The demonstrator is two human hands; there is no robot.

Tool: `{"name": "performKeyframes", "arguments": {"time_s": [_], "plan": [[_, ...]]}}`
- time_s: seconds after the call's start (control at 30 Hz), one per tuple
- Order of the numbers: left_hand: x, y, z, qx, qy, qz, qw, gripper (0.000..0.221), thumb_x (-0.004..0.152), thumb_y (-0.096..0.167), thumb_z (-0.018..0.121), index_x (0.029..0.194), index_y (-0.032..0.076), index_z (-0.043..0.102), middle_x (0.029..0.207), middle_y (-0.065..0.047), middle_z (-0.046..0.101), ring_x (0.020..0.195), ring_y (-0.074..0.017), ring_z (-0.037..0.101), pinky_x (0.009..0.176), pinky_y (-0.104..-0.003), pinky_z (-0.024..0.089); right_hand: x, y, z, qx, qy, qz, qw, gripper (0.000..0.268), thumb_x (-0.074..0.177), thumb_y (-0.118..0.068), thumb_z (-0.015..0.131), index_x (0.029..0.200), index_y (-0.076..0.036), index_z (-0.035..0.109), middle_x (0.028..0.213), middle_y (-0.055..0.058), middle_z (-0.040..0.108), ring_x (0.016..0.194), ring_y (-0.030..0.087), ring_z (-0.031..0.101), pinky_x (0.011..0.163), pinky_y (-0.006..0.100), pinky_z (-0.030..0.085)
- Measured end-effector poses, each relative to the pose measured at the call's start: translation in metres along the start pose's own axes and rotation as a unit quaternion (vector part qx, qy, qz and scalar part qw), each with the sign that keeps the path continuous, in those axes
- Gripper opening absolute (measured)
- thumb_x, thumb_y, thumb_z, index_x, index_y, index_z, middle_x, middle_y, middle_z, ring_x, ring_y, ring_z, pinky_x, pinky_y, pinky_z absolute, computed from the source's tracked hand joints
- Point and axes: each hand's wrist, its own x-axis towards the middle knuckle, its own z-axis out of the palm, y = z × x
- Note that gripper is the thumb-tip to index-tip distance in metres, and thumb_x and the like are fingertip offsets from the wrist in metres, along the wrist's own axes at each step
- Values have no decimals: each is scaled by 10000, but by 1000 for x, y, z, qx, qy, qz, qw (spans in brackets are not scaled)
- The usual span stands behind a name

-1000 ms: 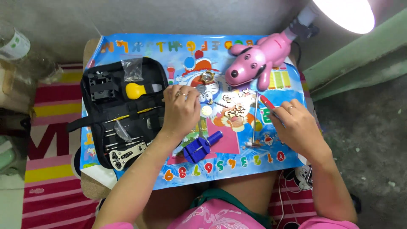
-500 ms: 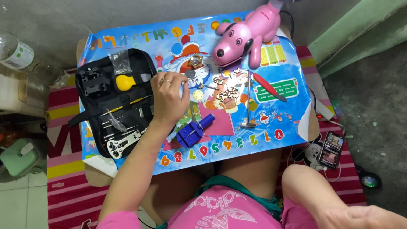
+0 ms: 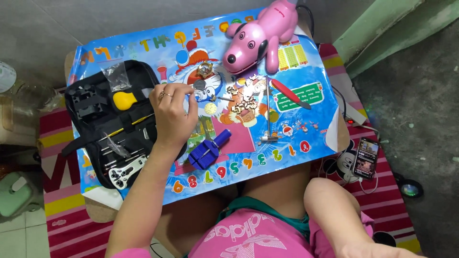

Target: The person sits at a low table with a watch repair tool kit, uses a case knife tool to pry open the back of a wristwatch, then uses small screwdrivers and tweezers to work on the watch movement and parts, holding the watch in a blue repair holder.

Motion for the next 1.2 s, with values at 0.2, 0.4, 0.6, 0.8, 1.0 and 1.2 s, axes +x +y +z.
{"name": "performKeyframes", "arguments": {"time_s": [0.2, 0.4, 0.6, 0.8, 1.0, 1.2], "plan": [[1, -2, 0, -13, 11, 12, 1000, 74, 950, 31, 653, 935, 87, 698, 914, -31, 604, 944, -232, 541, 891, -383, 386, -5, 11, 32, -93, 16, -24, 995, 211, 959, 71, 444, 1168, 103, 447, 818, 151, 507, 618, 204, 416, 501, 366, 315], [1, -4, 1, -7, 14, 13, 1000, 72, 919, 19, 679, 932, 88, 692, 897, -35, 600, 931, -243, 556, 876, -397, 399, 114, 1, 111, -175, 37, -63, 982, 250, 956, 114, 407, 1203, 151, 414, 802, 164, 465, 587, 216, 351, 444, 367, 233], [5, 6, -12, -7, -3, -21, 1000, 177, 809, -50, 728, 949, 42, 669, 980, -86, 666, 937, -262, 550, 937, -408, 412, 376, -71, 232, 284, -86, 177, 938, 180, 936, 85, 721, 1091, 60, 633, 1087, 224, 666, 964, 308, 623, 967, 455, 534], [-3, -1, 5, -8, 22, -14, 1000, 85, 845, 46, 664, 880, 122, 677, 859, -23, 620, 911, -241, 593, 860, -405, 414, 328, -9, 288, 20, -490, 40, 870, 223, 788, -68, 830, 960, -209, 823, 1025, 58, 710, 1032, 263, 715, 876, 377, 602], [-8, 2, 11, -3, -3, 13, 1000, 52, 877, 88, 660, 903, 133, 667, 867, -21, 597, 934, -229, 576, 863, -387, 400, 332, 22, 326, 118, -499, -26, 858, 323, 773, 64, 722, 835, -214, 873, 1209, 85, 704, 1241, 377, 611, 1132, 575, 425], [-8, -1, 13, -8, -17, -5, 1000, 57, 869, 72, 688, 892, 125, 689, 857, -28, 618, 932, -223, 590, 859, -388, 411, 360, -6, 378, 130, -574, 17, 808, 93, 783, -260, 856, 873, -235, 853, 918, -22, 731, 943, 217, 682, 851, 382, 560]]}}
